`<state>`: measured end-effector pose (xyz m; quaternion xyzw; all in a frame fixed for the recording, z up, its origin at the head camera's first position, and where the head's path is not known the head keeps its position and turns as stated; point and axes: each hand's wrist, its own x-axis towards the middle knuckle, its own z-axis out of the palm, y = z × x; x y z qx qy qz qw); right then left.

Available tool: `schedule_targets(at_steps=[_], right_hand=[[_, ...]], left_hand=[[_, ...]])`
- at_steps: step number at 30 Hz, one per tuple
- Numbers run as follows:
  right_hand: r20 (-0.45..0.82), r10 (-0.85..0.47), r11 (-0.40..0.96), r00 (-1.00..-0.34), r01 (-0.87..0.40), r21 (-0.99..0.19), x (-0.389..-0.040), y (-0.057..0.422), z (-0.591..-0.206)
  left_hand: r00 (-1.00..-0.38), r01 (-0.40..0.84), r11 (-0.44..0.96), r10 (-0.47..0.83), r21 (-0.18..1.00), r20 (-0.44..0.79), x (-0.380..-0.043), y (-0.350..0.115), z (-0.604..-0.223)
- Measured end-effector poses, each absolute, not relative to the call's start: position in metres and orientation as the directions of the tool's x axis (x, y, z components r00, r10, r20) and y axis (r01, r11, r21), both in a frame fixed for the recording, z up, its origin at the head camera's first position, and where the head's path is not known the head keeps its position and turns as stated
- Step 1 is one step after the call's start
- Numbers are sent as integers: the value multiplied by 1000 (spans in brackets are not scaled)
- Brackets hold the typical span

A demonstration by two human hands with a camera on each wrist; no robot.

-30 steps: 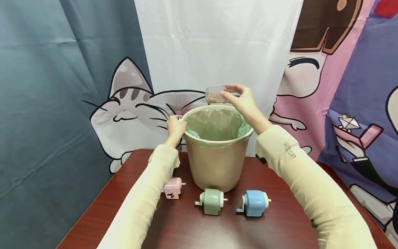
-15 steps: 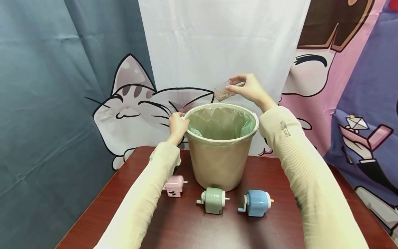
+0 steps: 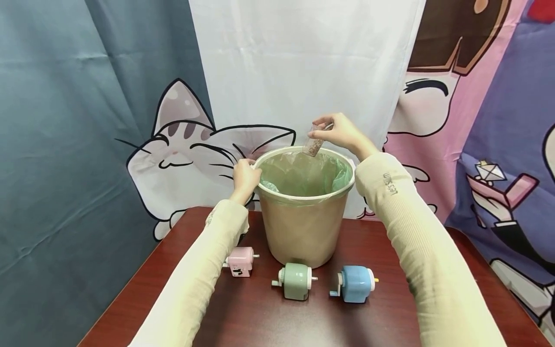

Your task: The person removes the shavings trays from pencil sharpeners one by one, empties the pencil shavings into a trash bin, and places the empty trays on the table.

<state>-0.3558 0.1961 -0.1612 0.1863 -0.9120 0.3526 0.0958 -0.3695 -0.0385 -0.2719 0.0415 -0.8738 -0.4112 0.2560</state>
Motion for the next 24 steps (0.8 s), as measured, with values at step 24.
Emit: schedule_targets(at_steps=[24], right_hand=[[396, -240, 683, -886, -444, -580, -351, 185, -160]], left_hand=[[-872, 115, 672, -285, 732, 399, -368, -39, -271]])
